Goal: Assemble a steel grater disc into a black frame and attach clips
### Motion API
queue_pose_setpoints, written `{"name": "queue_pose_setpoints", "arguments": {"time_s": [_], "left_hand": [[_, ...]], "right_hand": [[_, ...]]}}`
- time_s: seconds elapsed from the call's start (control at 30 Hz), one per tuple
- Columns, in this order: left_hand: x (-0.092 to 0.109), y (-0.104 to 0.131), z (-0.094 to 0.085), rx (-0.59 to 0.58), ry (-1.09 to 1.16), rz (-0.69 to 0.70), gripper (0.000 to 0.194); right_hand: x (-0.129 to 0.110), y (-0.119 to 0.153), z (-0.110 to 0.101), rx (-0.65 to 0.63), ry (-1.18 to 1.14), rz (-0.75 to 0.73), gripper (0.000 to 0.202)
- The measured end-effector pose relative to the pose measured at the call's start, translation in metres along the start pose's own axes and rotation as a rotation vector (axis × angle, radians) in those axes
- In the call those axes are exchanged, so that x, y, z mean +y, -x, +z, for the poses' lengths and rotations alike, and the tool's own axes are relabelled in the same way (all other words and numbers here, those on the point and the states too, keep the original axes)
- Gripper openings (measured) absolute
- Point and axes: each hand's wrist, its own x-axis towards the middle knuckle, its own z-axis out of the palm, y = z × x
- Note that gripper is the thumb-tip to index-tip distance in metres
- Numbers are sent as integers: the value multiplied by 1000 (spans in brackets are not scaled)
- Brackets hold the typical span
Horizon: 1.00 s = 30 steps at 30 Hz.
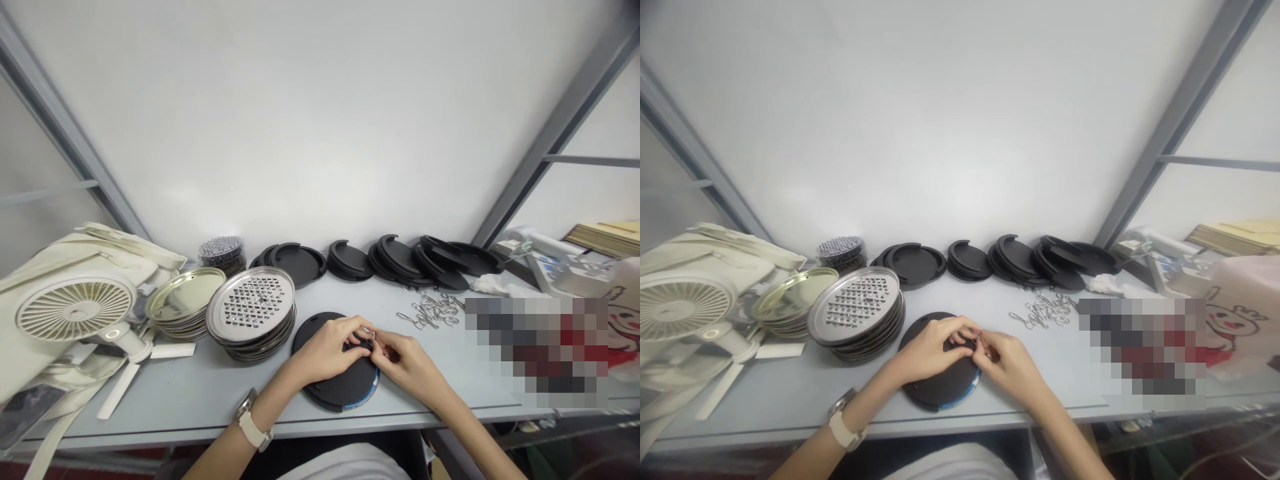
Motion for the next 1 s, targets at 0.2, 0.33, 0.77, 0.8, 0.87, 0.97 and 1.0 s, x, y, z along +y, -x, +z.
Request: {"name": "queue_pose_setpoints", "arguments": {"time_s": [0.2,0.33,0.77,0.8,0.87,0.97,1.0], "left_hand": [[-1,1,0,-2,-56,20,33],[-2,1,0,18,-102,19,34],[0,0,0,18,-39,-49,31],[0,0,0,21,-35,-52,31],[0,0,0,27,-20,-56,30],[0,-1,0,31,-6,-59,29],[0,-1,0,31,-7,-60,28]], "right_hand": [[1,-1,0,-34,-53,8,23],[1,-3,-1,-63,-74,-8,25],[1,-3,-2,-82,-64,5,30],[1,-3,-3,-82,-70,6,30],[0,-2,-3,-76,-84,11,29],[2,-3,-3,-76,-122,27,31],[3,-3,-2,-79,-141,33,31]]}}
